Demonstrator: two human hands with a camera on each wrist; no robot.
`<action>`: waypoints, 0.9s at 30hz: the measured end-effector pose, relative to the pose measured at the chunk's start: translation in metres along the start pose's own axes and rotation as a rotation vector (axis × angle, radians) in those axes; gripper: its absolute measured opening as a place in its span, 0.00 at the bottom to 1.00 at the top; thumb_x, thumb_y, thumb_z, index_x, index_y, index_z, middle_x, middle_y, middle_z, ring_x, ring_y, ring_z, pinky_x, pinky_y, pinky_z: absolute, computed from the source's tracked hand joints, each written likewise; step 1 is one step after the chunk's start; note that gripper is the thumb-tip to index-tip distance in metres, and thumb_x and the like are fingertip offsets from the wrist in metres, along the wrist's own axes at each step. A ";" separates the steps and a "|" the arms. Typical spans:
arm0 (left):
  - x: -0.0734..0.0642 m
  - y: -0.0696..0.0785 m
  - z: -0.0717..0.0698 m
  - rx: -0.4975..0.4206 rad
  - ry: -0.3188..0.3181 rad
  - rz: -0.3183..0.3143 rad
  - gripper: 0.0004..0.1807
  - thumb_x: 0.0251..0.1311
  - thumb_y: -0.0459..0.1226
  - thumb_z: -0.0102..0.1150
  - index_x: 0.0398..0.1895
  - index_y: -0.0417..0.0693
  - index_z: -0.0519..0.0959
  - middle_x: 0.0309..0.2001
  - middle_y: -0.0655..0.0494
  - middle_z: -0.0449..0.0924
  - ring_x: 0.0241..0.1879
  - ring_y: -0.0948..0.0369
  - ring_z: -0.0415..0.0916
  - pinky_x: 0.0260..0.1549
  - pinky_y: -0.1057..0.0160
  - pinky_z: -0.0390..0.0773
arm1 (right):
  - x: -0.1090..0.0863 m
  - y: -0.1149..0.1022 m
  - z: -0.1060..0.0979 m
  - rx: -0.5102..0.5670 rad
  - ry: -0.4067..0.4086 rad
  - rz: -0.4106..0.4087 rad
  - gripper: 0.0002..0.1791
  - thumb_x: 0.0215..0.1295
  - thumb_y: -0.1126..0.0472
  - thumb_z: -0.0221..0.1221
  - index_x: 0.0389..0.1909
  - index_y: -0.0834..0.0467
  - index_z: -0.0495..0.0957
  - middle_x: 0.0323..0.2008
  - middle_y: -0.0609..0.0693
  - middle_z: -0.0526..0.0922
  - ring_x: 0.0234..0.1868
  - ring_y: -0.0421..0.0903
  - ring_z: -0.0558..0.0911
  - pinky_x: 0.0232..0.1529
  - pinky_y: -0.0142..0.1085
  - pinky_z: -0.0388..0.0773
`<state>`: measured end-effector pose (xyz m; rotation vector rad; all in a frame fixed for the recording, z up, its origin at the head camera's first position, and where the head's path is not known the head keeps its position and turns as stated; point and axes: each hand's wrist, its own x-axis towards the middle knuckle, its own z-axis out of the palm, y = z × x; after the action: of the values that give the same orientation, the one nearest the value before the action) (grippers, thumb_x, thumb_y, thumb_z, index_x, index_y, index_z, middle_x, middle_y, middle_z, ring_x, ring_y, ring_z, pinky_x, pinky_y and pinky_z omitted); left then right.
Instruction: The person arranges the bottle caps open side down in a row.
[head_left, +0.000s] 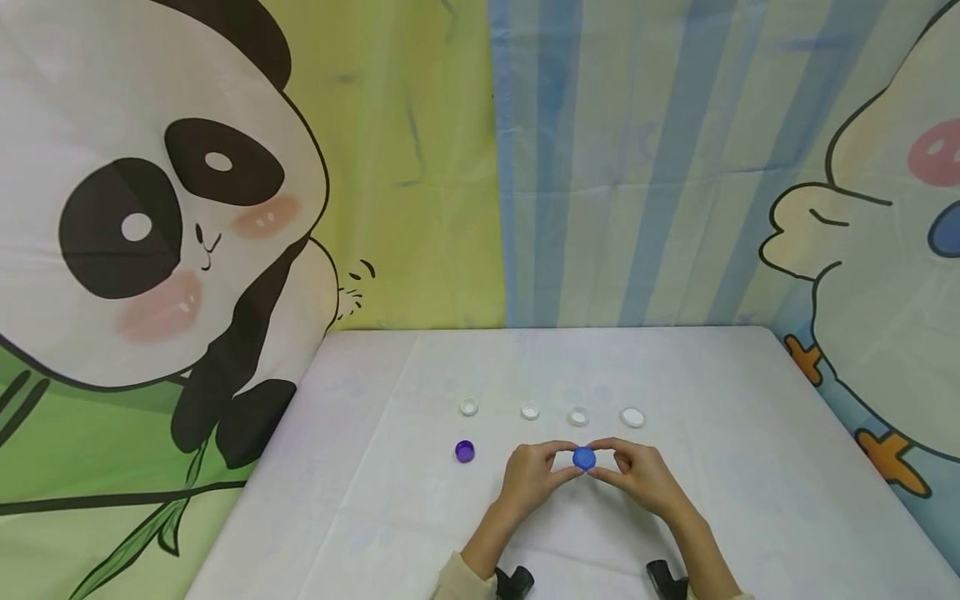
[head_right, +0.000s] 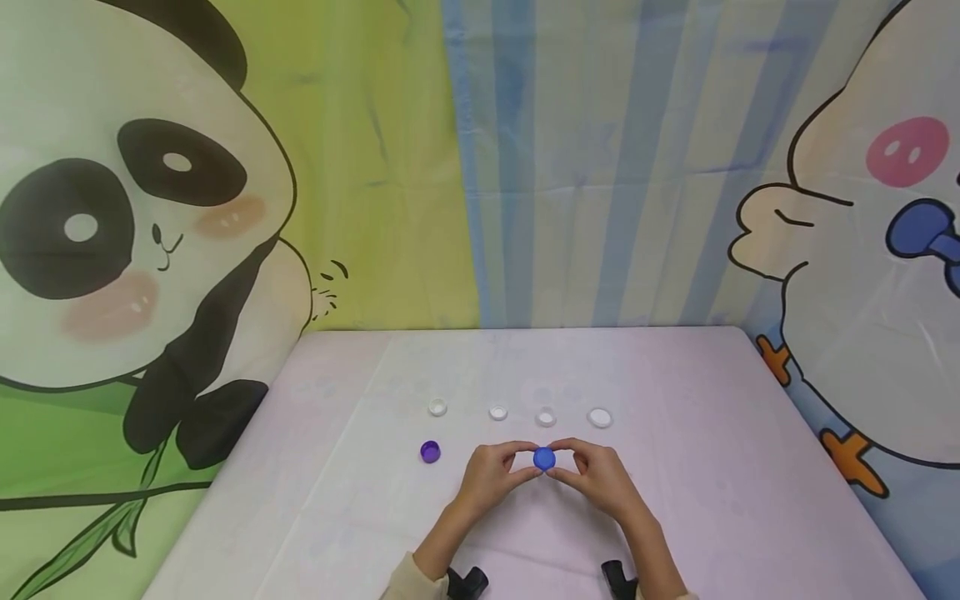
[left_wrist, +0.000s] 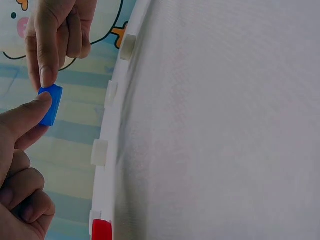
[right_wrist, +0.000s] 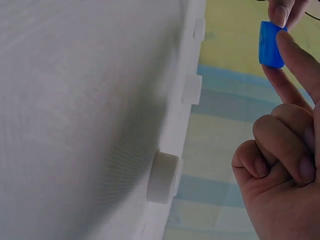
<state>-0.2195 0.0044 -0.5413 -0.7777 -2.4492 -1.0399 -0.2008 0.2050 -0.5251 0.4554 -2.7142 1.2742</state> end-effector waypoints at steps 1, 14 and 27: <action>0.000 -0.001 0.001 0.007 -0.003 -0.001 0.17 0.45 0.50 0.65 0.39 0.57 0.82 0.10 0.66 0.53 0.12 0.75 0.44 0.12 0.76 0.49 | 0.000 0.001 0.001 -0.006 -0.004 0.003 0.14 0.48 0.45 0.64 0.39 0.38 0.78 0.10 0.38 0.56 0.12 0.33 0.54 0.14 0.27 0.54; -0.003 -0.010 0.016 0.085 -0.062 -0.074 0.15 0.45 0.51 0.65 0.37 0.59 0.82 0.11 0.67 0.51 0.13 0.74 0.44 0.12 0.75 0.48 | 0.004 0.014 0.007 -0.128 -0.050 0.002 0.14 0.49 0.45 0.63 0.39 0.41 0.78 0.09 0.37 0.56 0.12 0.32 0.54 0.15 0.26 0.53; -0.003 -0.014 0.029 0.148 -0.145 -0.126 0.15 0.46 0.51 0.64 0.37 0.60 0.83 0.10 0.69 0.56 0.14 0.72 0.51 0.15 0.76 0.54 | 0.004 0.017 0.013 -0.271 -0.066 0.027 0.16 0.48 0.51 0.66 0.39 0.48 0.81 0.11 0.38 0.59 0.13 0.33 0.54 0.14 0.27 0.53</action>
<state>-0.2291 0.0165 -0.5700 -0.6807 -2.6932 -0.8598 -0.2098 0.2042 -0.5451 0.4374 -2.8983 0.8905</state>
